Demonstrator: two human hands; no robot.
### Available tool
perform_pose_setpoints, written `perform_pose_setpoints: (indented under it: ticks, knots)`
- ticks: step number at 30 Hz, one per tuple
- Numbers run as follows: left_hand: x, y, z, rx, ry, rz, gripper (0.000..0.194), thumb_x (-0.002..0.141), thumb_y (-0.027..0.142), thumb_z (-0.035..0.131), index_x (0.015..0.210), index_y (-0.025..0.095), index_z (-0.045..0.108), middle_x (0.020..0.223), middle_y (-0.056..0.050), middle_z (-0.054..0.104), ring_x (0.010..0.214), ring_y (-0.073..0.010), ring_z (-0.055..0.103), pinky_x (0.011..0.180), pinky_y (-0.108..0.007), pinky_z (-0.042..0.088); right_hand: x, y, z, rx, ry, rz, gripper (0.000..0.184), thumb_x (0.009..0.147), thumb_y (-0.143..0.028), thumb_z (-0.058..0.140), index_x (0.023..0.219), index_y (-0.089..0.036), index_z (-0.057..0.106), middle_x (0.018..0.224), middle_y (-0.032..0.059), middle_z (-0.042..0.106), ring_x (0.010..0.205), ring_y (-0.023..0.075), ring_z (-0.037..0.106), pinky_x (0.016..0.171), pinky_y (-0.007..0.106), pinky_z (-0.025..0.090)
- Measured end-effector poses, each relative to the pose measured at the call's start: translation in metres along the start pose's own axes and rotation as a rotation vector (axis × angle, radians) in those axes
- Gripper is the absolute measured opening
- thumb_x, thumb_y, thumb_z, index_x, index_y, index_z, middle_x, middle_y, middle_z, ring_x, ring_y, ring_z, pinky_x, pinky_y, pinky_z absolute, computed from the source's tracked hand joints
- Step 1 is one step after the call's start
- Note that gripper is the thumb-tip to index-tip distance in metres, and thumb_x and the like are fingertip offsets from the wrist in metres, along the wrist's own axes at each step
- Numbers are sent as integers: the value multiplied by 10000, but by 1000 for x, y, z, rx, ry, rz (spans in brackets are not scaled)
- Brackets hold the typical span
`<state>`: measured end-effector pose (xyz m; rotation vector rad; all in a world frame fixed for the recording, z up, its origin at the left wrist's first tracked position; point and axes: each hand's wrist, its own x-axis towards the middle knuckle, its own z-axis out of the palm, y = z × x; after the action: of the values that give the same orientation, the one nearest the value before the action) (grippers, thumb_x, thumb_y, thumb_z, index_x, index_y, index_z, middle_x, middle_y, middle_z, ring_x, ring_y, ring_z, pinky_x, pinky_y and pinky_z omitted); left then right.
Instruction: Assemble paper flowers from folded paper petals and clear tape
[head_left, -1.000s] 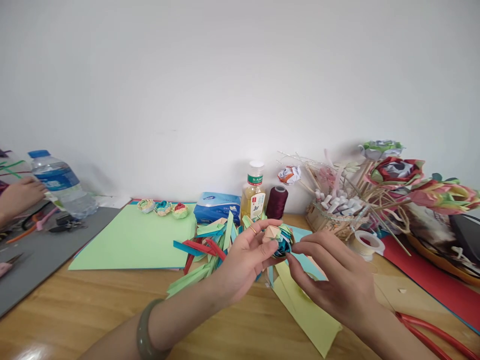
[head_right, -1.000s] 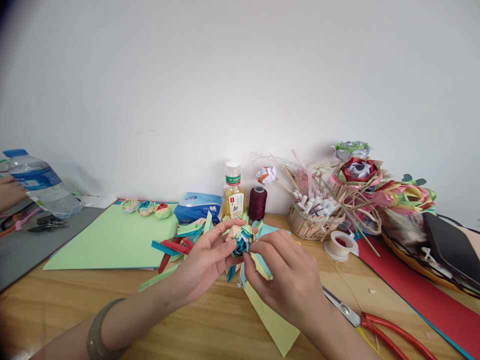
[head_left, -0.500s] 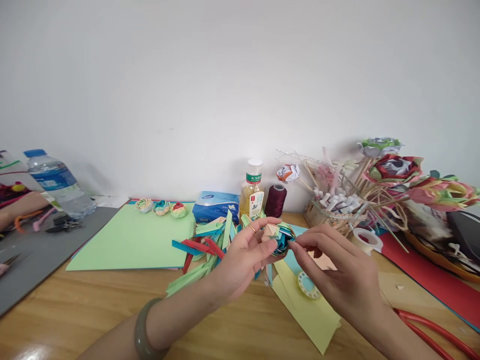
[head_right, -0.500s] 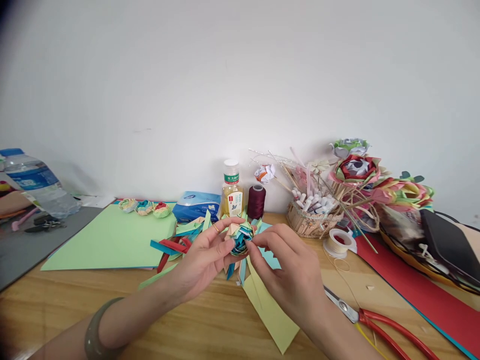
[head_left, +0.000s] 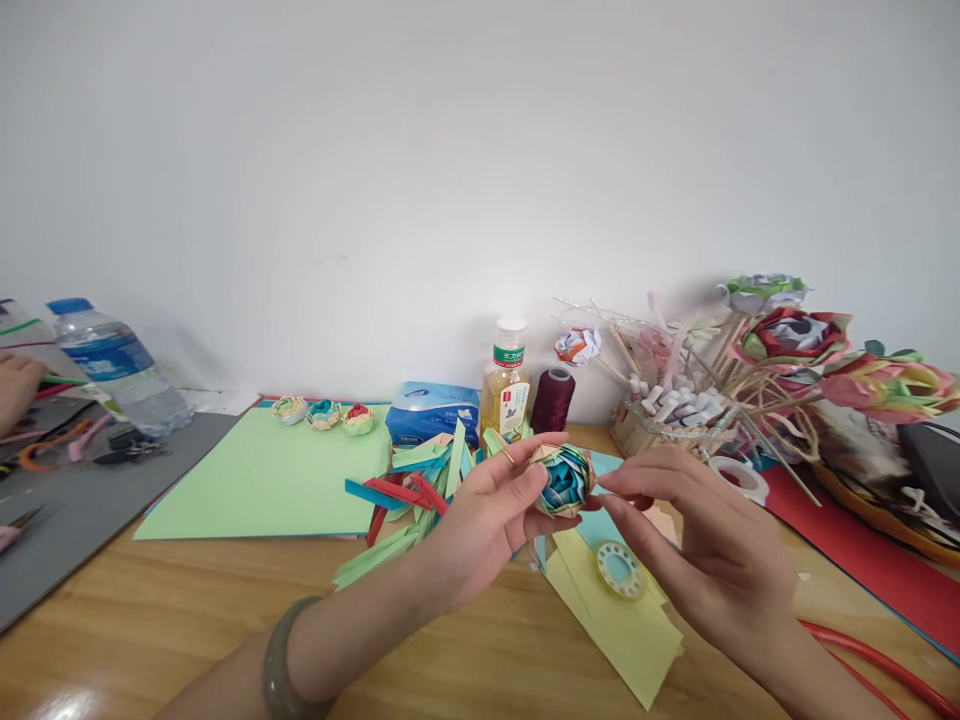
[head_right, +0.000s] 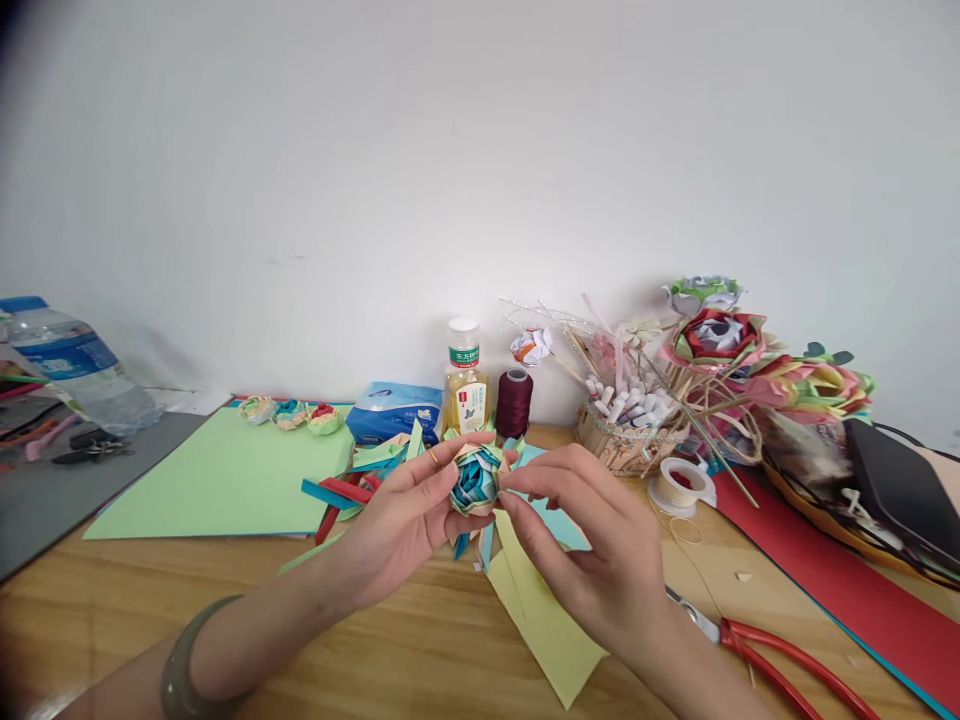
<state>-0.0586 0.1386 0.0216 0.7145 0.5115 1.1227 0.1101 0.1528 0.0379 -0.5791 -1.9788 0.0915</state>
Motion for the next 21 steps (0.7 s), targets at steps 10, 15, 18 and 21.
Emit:
perform_pose_setpoints:
  ticks: [10,15,18,21]
  knots:
    - [-4,0,5,73,-57,20,456,648,158,746,1080,239,625,1057,-32,573,923,-158,535,842,-293,426,0,1,1,9,-59,-64,211,786,-39,561,867,-224,621,720,26,609,634,149,585,509,257,487]
    - [-3,4,4,100,-28,62,487,636,85,726,1076,263,615,950,-7,597,918,-160,545,857,-293,394,-8,8,-1,142,47,177,158,827,-131,569,947,-233,589,756,10,608,629,140,566,525,251,484]
    - [0,5,2,88,-29,96,518,641,67,711,1108,263,601,1007,-10,594,964,-159,532,881,-285,383,-8,12,1,114,-16,208,199,829,-203,593,1024,-240,574,799,12,592,644,141,556,547,257,500]
    - [2,3,1,99,-16,104,509,651,64,698,1112,260,609,1061,-14,585,976,-155,518,850,-260,394,-6,10,5,55,-116,131,393,820,-287,617,1199,-254,521,837,25,562,696,156,549,584,282,518]
